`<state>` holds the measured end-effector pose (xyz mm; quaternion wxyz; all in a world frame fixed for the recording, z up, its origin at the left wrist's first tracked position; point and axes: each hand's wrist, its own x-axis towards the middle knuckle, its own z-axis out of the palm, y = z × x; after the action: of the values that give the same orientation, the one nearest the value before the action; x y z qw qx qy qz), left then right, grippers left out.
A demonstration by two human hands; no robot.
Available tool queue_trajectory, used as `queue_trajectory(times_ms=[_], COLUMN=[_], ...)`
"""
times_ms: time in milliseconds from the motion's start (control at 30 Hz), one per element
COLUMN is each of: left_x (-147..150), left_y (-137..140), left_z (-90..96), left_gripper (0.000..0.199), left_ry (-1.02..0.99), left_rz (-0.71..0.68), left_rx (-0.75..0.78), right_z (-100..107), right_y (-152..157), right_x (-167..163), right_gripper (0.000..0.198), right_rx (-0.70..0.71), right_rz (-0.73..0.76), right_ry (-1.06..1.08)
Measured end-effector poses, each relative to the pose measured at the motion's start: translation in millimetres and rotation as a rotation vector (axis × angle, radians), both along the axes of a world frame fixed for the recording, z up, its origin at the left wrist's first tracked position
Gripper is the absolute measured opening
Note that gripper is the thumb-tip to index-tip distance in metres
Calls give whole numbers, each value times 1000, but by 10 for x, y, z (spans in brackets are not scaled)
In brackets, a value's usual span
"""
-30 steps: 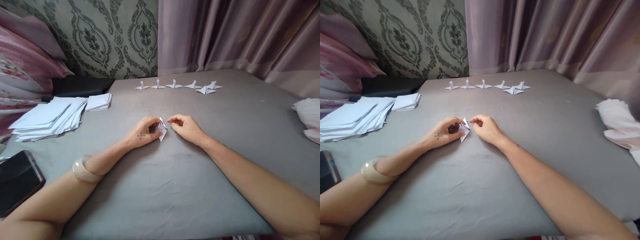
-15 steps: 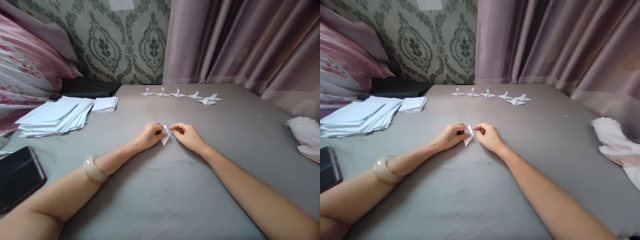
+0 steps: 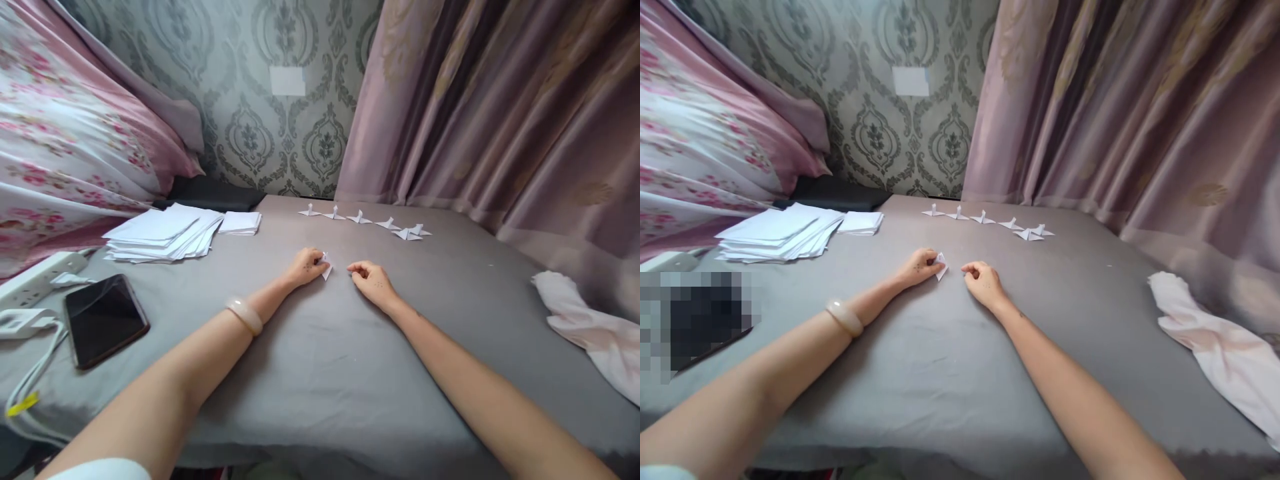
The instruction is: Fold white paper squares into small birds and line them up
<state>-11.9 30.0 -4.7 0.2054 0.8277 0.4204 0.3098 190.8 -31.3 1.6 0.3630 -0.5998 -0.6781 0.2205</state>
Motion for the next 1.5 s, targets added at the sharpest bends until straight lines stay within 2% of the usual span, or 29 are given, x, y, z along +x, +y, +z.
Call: queue_trajectory(times_ms=[267, 533, 1033, 1233, 1333, 1500], left_x=[-1, -16, -9, 80, 124, 82], left_y=[27, 44, 52, 112, 128, 106], left_z=[-37, -66, -38, 77, 78, 63], left_gripper=[25, 33, 29, 28, 22, 15], left_ry=[-42, -76, -25, 8, 8, 27], left_rz=[-1, -1, -8, 33, 36, -17], left_rx=[5, -26, -63, -19, -22, -97], right_z=[48, -68, -132, -57, -35, -21], right_y=[-35, -45, -51, 265, 380, 325], right_x=[-146, -226, -202, -92, -87, -200], right_gripper=[20, 22, 21, 12, 22, 29], right_rx=[13, 58, 25, -52, -32, 1], right_rz=[-54, -106, -129, -146, -162, -26], right_ry=[-172, -250, -190, -117, -71, -43])
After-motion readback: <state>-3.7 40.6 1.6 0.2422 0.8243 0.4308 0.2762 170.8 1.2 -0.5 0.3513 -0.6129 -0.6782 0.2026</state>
